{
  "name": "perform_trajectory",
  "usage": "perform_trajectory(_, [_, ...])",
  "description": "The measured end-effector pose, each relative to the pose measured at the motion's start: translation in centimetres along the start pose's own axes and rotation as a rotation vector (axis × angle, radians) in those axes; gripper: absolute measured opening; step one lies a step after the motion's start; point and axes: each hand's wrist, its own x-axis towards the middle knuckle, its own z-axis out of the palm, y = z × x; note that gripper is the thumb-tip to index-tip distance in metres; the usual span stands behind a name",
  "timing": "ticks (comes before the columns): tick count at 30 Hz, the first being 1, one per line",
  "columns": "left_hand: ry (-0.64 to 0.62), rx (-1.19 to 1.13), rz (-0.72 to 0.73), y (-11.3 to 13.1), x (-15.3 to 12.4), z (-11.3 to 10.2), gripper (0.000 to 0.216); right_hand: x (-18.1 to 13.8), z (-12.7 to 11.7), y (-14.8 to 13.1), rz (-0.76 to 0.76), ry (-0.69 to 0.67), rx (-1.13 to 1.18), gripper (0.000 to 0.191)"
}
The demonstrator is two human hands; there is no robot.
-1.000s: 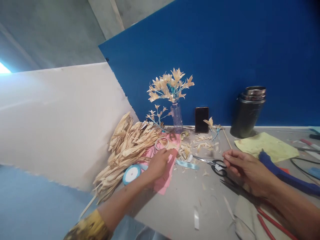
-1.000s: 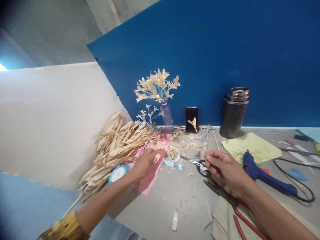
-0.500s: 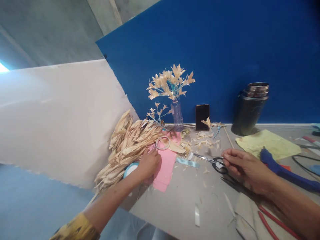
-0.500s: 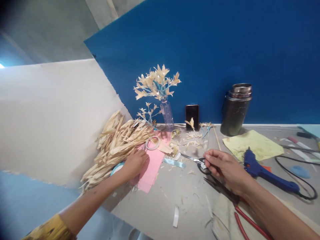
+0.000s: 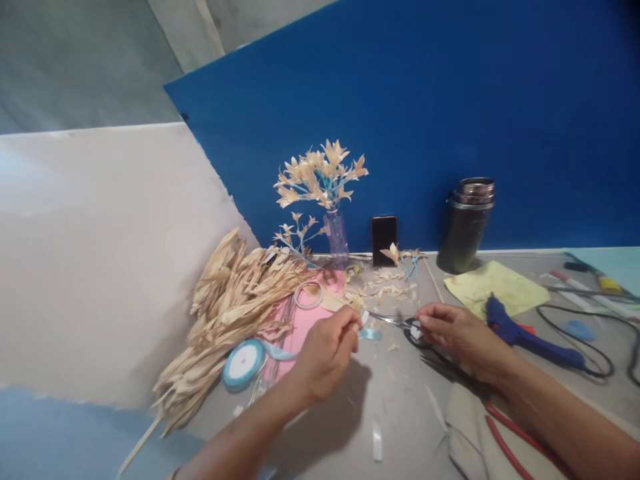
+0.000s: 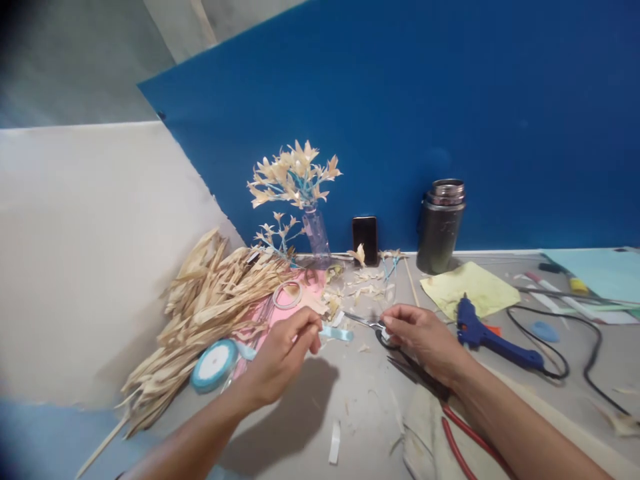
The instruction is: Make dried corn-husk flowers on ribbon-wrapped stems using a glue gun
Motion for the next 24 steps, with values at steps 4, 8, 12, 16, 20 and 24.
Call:
perform_trajectory(4, [0.006,-0.015,-0.115,-1.0,2.3,2.2,0.024,-0.1,0.1,-0.6,-0.021,0.033,-0.009,0.042])
perform_trajectory(8, [0.033,0.272,-0.299,-4.3,3.3,2.0,0.025,-0.2,-0.2,-1.0,-0.038,0.035,-0.065,0.042])
perform_trajectory(12, [0.066,0.332,-0.436,-6.0,3.2,1.3,0.014,0.0,-0.4,-0.7,-0.026,0.014,-0.095,0.039])
perform_trajectory(16, [0.046,0.275,-0.429,-7.0,3.3,1.8,0.018,0.1,-0.5,-0.5,-0.036,0.008,-0.132,0.038])
perform_trajectory(20, [0.051,0.248,-0.392,-7.4,3.2,2.7,0.030,0.0,-0.7,-0.5,-0.031,0.013,-0.154,0.038])
perform_trajectory(24, [0.028,0.165,-0.360,-6.5,2.8,2.6,0.019,0.2,-0.7,-0.5,-0.031,0.014,-0.168,0.037])
